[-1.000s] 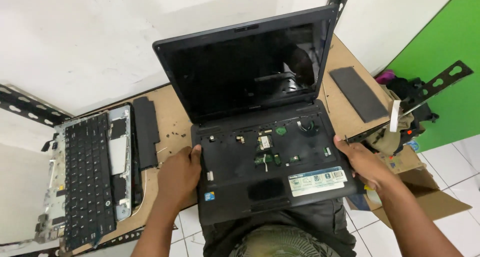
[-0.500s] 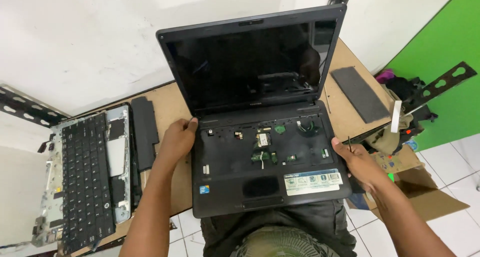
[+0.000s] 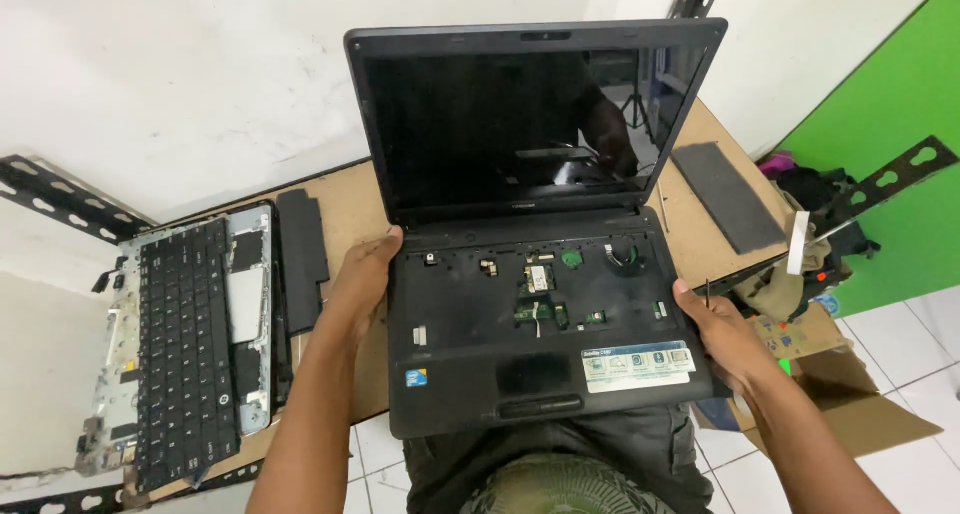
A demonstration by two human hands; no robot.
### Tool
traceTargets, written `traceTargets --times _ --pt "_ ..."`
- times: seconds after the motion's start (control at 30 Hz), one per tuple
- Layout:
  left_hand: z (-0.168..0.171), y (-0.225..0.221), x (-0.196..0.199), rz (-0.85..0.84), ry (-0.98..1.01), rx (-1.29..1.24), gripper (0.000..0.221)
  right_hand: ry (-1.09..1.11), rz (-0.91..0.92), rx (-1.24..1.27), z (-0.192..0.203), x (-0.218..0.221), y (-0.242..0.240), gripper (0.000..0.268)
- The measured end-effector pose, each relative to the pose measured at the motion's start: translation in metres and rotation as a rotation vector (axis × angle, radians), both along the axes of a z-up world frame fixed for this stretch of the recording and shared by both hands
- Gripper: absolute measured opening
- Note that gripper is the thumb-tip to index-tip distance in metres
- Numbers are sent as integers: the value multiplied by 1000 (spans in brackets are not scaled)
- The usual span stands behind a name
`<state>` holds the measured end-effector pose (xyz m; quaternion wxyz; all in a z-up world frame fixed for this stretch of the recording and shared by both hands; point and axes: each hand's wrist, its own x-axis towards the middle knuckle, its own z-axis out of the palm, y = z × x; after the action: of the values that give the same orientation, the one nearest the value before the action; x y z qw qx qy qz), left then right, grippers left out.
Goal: Connecting internal ribbon cables and assembling the chassis of a laptop during a repair process.
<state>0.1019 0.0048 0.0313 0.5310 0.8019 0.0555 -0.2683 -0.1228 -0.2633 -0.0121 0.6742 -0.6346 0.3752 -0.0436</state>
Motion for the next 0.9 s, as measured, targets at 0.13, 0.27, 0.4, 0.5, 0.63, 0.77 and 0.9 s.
traceTargets --times 0.13,0.27,0.4,0.5,0.63,0.77,0.9 --pt "-14 -2 2 25 23 -94 39 -38 -105 61 -3 3 6 56" --pt "-64 8 26 35 -120 -91 35 -56 -143 83 -22 2 -2 54" --pt "-57 4 19 34 -162 -124 38 -51 -150 89 -15 3 1 54" --pt "-87 5 36 34 -86 -124 35 -42 -130 79 -20 4 -2 56" --pt "23 -7 -20 2 44 -150 55 -52 -145 71 -22 3 -1 55" --pt "-17 0 1 -12 -22 -143 40 -64 -144 56 -27 3 -1 56" --pt "-62 6 24 -19 -89 -140 37 -61 -140 39 -24 1 2 55"
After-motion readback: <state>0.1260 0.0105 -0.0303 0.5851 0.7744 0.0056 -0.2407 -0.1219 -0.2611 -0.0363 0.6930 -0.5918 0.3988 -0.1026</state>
